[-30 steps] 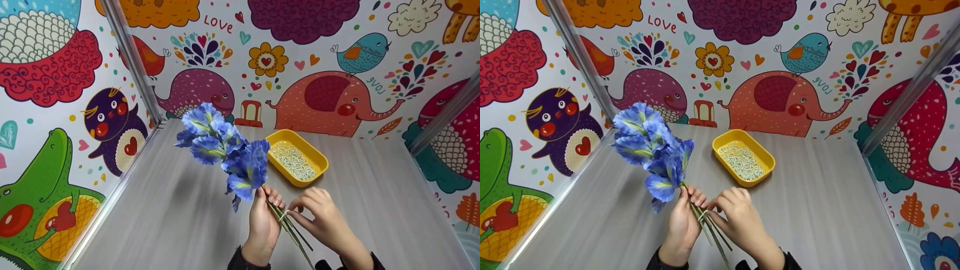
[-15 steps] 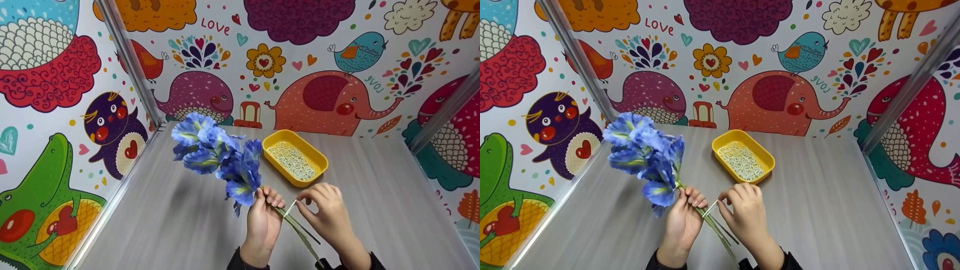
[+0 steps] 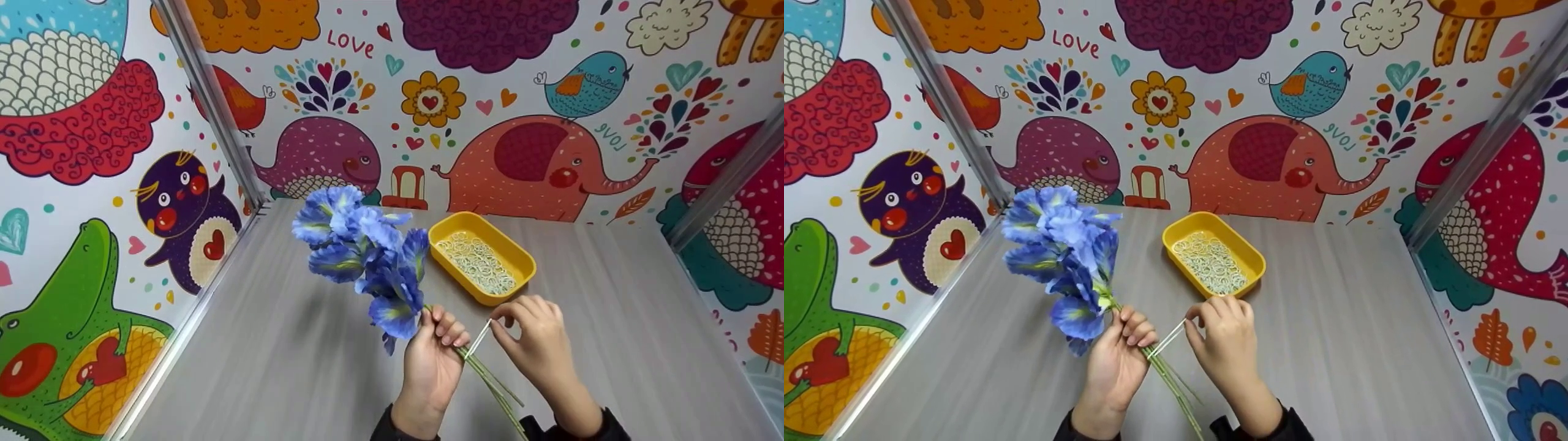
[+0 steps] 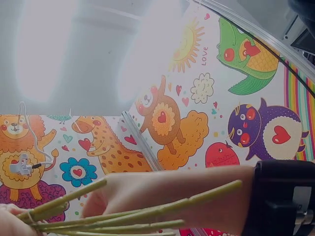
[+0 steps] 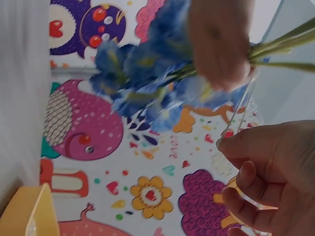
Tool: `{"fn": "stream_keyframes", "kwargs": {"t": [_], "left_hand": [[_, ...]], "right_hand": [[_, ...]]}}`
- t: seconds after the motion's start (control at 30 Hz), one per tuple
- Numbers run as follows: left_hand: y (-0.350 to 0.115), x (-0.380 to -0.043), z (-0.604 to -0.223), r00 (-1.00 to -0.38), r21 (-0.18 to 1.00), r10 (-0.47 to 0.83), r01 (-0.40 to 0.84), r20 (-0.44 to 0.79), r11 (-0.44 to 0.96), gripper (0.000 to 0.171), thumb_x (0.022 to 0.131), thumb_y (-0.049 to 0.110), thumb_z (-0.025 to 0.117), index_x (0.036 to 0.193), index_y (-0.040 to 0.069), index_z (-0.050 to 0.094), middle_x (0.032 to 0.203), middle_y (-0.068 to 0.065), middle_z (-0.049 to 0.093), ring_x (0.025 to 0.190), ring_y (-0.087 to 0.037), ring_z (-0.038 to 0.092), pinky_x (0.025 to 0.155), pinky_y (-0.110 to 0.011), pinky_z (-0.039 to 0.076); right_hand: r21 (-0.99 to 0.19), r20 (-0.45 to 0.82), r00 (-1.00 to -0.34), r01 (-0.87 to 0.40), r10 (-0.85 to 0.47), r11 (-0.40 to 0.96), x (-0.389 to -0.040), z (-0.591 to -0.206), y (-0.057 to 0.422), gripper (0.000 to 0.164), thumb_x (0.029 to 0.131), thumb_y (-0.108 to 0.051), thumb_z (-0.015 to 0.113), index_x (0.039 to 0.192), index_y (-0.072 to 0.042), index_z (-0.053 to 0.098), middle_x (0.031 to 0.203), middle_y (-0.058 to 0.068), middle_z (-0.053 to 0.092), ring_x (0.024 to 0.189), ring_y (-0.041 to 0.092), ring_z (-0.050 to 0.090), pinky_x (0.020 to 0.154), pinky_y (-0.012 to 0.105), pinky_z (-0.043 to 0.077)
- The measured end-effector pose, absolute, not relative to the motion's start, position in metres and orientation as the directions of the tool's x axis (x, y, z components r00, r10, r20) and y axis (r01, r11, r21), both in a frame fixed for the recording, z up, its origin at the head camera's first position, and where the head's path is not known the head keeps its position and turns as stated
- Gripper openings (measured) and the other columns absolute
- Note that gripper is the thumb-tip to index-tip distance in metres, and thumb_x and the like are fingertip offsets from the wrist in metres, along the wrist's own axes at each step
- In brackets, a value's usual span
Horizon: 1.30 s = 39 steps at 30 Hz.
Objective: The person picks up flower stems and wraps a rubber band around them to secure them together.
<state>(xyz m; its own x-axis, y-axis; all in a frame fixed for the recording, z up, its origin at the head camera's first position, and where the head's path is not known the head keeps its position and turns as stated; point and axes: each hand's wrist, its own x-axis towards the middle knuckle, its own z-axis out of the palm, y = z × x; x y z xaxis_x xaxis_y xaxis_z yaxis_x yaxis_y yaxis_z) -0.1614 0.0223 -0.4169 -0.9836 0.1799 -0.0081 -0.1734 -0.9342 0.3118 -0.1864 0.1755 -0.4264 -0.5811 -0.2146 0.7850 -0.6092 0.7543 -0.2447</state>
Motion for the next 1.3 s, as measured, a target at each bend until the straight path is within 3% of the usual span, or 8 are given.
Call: {"fn": "stream_keyframes", "kwargs": {"t": [0.17,0.43,0.63,0.73,0.83,0.97,1.03,1.3], "left_hand": [[0.022,-0.168,-0.417,-0.982,0.274,0.185,-0.187,-0.033,-0.943,0.032,0.098,0.03,0.015,0.078,0.012,0.033,0.067,0.003,0.025,0.057,-0.008,0.025,0.055,-0.019,0.025],[0.025,-0.184,-0.418,-0.987,0.199,0.131,-0.147,-0.093,-0.969,0.031,0.098,0.029,0.015,0.079,0.012,0.033,0.067,0.002,0.025,0.056,-0.008,0.024,0.054,-0.019,0.024],[0.027,-0.194,-0.413,-0.993,0.099,0.083,-0.092,-0.087,-0.991,0.032,0.097,0.031,0.016,0.078,0.012,0.033,0.066,0.002,0.025,0.056,-0.008,0.025,0.055,-0.019,0.025],[0.028,-0.199,-0.412,-0.998,0.075,0.025,-0.029,-0.057,-0.997,0.032,0.096,0.033,0.018,0.078,0.012,0.034,0.066,0.003,0.026,0.056,-0.007,0.026,0.055,-0.019,0.026],[0.03,-0.206,-0.414,-0.998,0.102,-0.049,0.045,-0.036,-0.994,0.033,0.095,0.035,0.017,0.078,0.013,0.035,0.066,0.003,0.026,0.055,-0.007,0.027,0.056,-0.019,0.025],[0.033,-0.214,-0.417,-0.992,0.152,-0.12,0.113,-0.033,-0.982,0.034,0.094,0.037,0.016,0.077,0.014,0.035,0.064,0.004,0.026,0.054,-0.007,0.027,0.056,-0.02,0.025],[0.035,-0.218,-0.42,-0.989,0.17,-0.14,0.132,-0.036,-0.977,0.035,0.093,0.038,0.016,0.076,0.014,0.035,0.064,0.004,0.027,0.054,-0.007,0.026,0.056,-0.02,0.025],[0.044,-0.223,-0.43,-0.978,0.323,-0.207,0.201,0.016,-0.925,0.031,0.095,0.032,0.017,0.079,0.012,0.034,0.067,0.003,0.025,0.056,-0.008,0.026,0.058,-0.022,0.022]], "right_hand": [[-0.248,0.77,-0.605,-0.575,-0.201,0.779,-0.197,-0.443,0.178,0.012,0.068,-0.011,0.071,0.072,-0.013,0.06,0.065,-0.004,0.05,0.066,0.012,0.044,0.067,0.035,0.032],[-0.298,0.724,-0.677,-0.48,-0.132,0.825,-0.209,-0.472,0.173,0.018,0.061,-0.005,0.075,0.068,-0.013,0.061,0.063,-0.002,0.052,0.063,0.014,0.046,0.061,0.035,0.034],[-0.466,0.667,-0.742,-0.48,-0.062,0.743,-0.198,-0.472,0.155,0.012,0.064,-0.004,0.074,0.068,-0.011,0.065,0.063,-0.003,0.057,0.064,0.014,0.048,0.061,0.03,0.029],[-0.474,0.692,-0.721,-0.492,-0.036,0.731,-0.192,-0.481,0.147,0.013,0.063,-0.004,0.074,0.068,-0.012,0.064,0.062,-0.005,0.055,0.063,0.012,0.048,0.06,0.028,0.031],[-0.43,0.759,-0.651,-0.534,-0.029,0.728,-0.185,-0.496,0.141,0.015,0.064,-0.004,0.074,0.071,-0.012,0.063,0.062,-0.007,0.053,0.062,0.01,0.046,0.06,0.026,0.034],[-0.379,0.842,-0.54,-0.609,-0.013,0.697,-0.176,-0.506,0.132,0.006,0.076,-0.013,0.068,0.075,-0.009,0.064,0.065,-0.005,0.052,0.061,0.01,0.046,0.067,0.025,0.037],[-0.355,0.875,-0.485,-0.639,0.001,0.683,-0.172,-0.507,0.129,0.012,0.082,-0.017,0.063,0.076,-0.007,0.064,0.065,-0.004,0.052,0.061,0.011,0.046,0.07,0.027,0.038],[-0.34,0.911,-0.406,-0.644,0.071,0.686,-0.152,-0.497,0.125,0.022,0.085,-0.023,0.059,0.073,-0.006,0.066,0.062,-0.004,0.05,0.05,0.004,0.043,0.047,0.013,0.035]]}}
